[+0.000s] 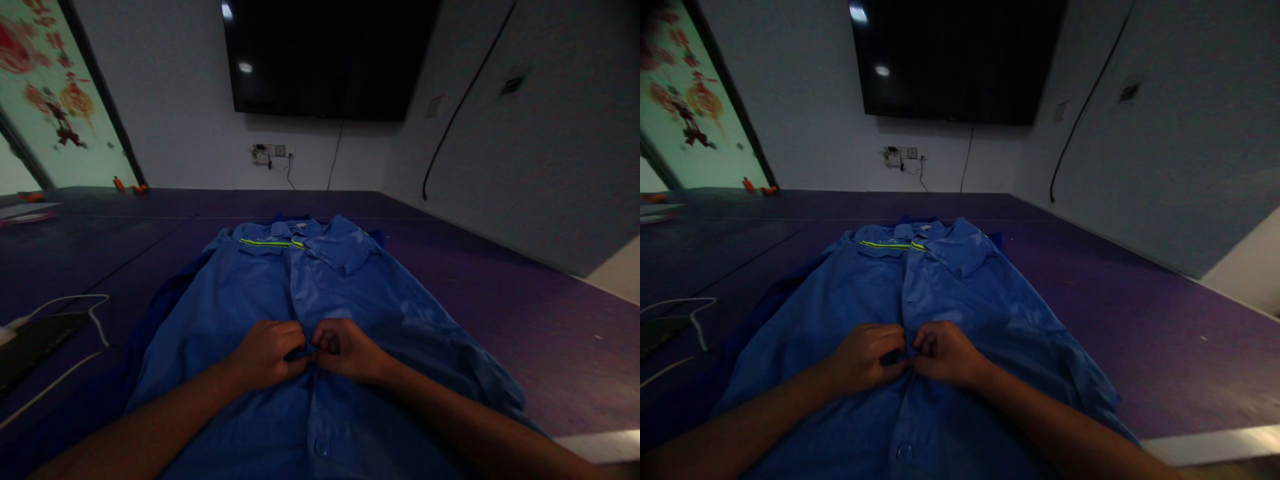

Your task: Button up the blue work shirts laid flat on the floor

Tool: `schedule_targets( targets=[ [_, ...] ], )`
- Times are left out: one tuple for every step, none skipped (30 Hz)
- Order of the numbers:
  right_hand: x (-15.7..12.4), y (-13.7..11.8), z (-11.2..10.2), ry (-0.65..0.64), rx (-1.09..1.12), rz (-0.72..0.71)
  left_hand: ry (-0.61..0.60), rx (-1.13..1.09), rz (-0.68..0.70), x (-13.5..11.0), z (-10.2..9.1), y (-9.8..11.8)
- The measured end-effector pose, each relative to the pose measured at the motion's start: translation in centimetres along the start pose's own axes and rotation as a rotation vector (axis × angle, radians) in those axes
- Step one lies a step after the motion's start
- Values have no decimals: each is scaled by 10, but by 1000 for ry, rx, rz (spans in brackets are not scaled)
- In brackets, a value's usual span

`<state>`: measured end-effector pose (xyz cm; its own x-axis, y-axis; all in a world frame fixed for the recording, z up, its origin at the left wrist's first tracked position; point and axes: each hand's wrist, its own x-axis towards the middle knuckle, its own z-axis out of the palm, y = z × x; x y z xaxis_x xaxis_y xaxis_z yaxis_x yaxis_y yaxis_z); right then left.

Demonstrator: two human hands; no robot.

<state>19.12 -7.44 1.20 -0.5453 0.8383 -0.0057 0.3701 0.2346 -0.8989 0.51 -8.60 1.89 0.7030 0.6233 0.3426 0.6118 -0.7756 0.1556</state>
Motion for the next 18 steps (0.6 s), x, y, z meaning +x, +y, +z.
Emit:
schedule_targets(
  targets=[
    [0, 1, 0, -3, 3, -2, -11, -10, 5, 0, -1, 0],
    [0, 1, 0, -5, 5, -5, -24, -19, 10, 0, -2, 0],
    [0, 2, 0, -5, 5, -7, -38, -29, 14, 0, -3, 0],
    [0, 2, 0, -6, 1, -6, -52, -38, 17, 0, -3, 0],
    [0, 2, 0, -6, -5, -4, -62, -46, 19, 0, -4, 0],
    [0, 2, 0, -7, -12, -1, -69, -54, 20, 0, -5, 0],
    [0, 1, 0, -6, -21, 4, -71, -62, 21, 0, -6, 0],
    [0, 0, 0, -6, -32, 9, -69, -66, 23, 0, -6, 0],
    [0, -1, 0, -7, -44, 13, -65, -69, 25, 0, -7, 0],
    [0, -1, 0, -7, -57, 15, -63, -69, 27, 0, -7, 0],
    [0, -2, -1, -4, -70, 16, -63, -66, 28, 1, -7, 0],
    [0, -2, -1, -2, -81, 14, -65, -61, 29, 1, -7, 0],
    [0, -2, -1, 1, -91, 9, -68, -55, 28, 1, -7, 0],
    [0, -2, -1, 3, -101, 2, -72, -51, 28, 1, -7, 0],
    [0, -2, -1, 7, -110, -5, -73, -50, 29, 1, -7, 0],
    [0, -1, -1, 7, -120, -12, -72, -51, 31, 2, -7, 0],
    [0, 0, -1, 8, -130, -18, -69, -53, 33, 2, -7, 0],
    [0, 0, -1, 9, -141, -23, -66, -55, 33, 2, -7, 0]
  ],
)
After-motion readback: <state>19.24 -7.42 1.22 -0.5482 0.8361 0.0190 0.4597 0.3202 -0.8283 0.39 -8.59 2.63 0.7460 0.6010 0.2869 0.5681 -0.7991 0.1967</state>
